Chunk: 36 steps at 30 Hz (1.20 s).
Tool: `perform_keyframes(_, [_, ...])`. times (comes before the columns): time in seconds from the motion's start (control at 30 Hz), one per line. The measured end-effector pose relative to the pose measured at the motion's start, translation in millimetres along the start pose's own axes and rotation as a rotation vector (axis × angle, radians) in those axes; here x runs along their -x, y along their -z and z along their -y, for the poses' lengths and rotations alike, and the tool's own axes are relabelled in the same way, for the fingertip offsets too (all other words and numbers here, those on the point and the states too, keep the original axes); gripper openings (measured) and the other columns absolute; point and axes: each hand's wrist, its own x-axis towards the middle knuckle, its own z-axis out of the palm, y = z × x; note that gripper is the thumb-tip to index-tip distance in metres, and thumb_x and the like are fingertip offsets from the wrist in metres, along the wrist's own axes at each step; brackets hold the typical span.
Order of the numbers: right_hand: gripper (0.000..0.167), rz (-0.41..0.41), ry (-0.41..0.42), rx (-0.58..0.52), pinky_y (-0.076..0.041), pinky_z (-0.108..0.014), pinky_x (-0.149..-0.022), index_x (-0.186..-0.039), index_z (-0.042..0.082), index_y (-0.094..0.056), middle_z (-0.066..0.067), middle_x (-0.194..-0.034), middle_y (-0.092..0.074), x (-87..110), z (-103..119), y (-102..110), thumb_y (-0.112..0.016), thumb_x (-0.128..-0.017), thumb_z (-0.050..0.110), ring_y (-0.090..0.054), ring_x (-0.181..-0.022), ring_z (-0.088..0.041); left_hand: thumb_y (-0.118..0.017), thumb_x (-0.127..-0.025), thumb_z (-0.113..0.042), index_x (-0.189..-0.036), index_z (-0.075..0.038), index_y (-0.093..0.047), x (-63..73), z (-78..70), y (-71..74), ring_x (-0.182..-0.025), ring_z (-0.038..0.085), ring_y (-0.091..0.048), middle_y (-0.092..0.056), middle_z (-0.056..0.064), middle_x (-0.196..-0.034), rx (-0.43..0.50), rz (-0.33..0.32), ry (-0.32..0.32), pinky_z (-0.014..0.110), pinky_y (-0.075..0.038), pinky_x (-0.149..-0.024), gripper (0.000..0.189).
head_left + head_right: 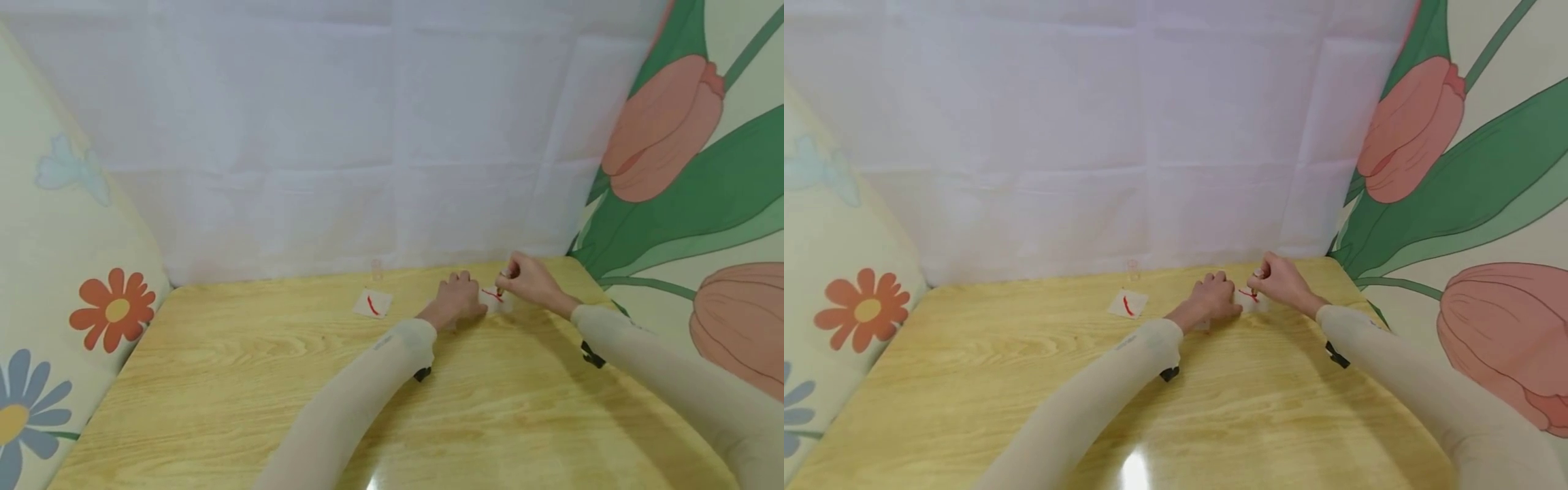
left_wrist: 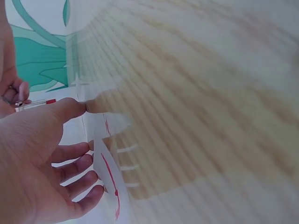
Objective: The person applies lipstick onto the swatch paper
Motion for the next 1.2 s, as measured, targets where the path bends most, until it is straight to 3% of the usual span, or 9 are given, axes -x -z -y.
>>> perform_keyframes(0.23, [0.015, -0.014, 0.034, -0.023, -0.044, -0.037, -0.062, -0.084, 0.009, -0.052, -0.007, -0.078, -0.059, 2.3, 16, 8, -0.066, -0.086, 0.014, -0.054, -0.068, -0.022, -0.056, -0.101, -0.053, -0.126, -0.011, -0.064, -0.2, 5.1, -2.5, -0.121, 0.029, -0.047, -0.051, 0.009, -0.132, -0.018, -0.013, -0.036, 0.049, -0.040, -0.102, 0.050])
perform_keyframes(0.5, [0.016, -0.086, 0.104, -0.106, -0.046, -0.037, -0.061, -0.086, 0.008, -0.053, -0.008, -0.080, -0.062, 1.5, 40, 22, -0.066, -0.090, 0.017, -0.056, -0.069, -0.024, -0.051, -0.104, -0.048, -0.141, -0.013, -0.059, 0.8, 21.9, -4.2, -0.126, 0.031, -0.050, -0.055, 0.009, -0.138, -0.011, -0.046, -0.097, 0.051, -0.039, -0.103, 0.051])
perform_keyframes(0.67, [0.017, -0.113, 0.074, -0.195, -0.048, -0.036, -0.059, -0.087, 0.006, -0.054, -0.011, -0.082, -0.063, -0.2, 59, 30, -0.066, -0.092, 0.018, -0.060, -0.072, -0.029, -0.052, -0.104, -0.048, -0.148, -0.015, -0.052, 7.4, 29.6, 0.4, -0.133, 0.030, -0.045, -0.050, 0.008, -0.145, 0.006, -0.059, -0.087, 0.051, -0.033, -0.108, 0.055])
perform_keyframes(0.83, [0.019, -0.080, 0.048, -0.308, -0.048, -0.034, -0.057, -0.090, 0.004, -0.056, -0.017, -0.081, -0.066, -2.1, 78, 32, -0.066, -0.094, 0.020, -0.064, -0.073, -0.033, -0.056, -0.104, -0.045, -0.142, -0.016, -0.057, 17.1, 44.0, 6.6, -0.130, 0.027, -0.045, -0.052, 0.005, -0.139, 0.077, -0.189, -0.088, 0.047, -0.032, -0.105, 0.048])
perform_keyframes(0.97, [0.020, -0.056, 0.081, -0.398, -0.045, -0.033, -0.056, -0.090, 0.003, -0.057, -0.020, -0.080, -0.067, -2.4, 92, 29, -0.067, -0.096, 0.019, -0.063, -0.070, -0.030, -0.061, -0.102, -0.040, -0.135, -0.015, -0.063, 31.0, 59.3, 9.7, -0.124, 0.027, -0.049, -0.055, 0.003, -0.131, 0.143, -0.302, -0.103, 0.047, -0.036, -0.101, 0.041])
perform_keyframes(1.2, [0.018, -0.031, 0.119, -0.731, -0.049, -0.029, -0.058, -0.086, -0.003, -0.061, -0.018, -0.072, -0.065, -4.0, 109, 14, -0.068, -0.097, 0.010, -0.061, -0.063, -0.022, -0.066, -0.100, -0.033, -0.129, -0.013, -0.065, 65.0, 67.9, 20.7, -0.120, 0.027, -0.052, -0.058, 0.005, -0.127, 0.320, -0.398, -0.165, 0.049, -0.038, -0.098, 0.035])
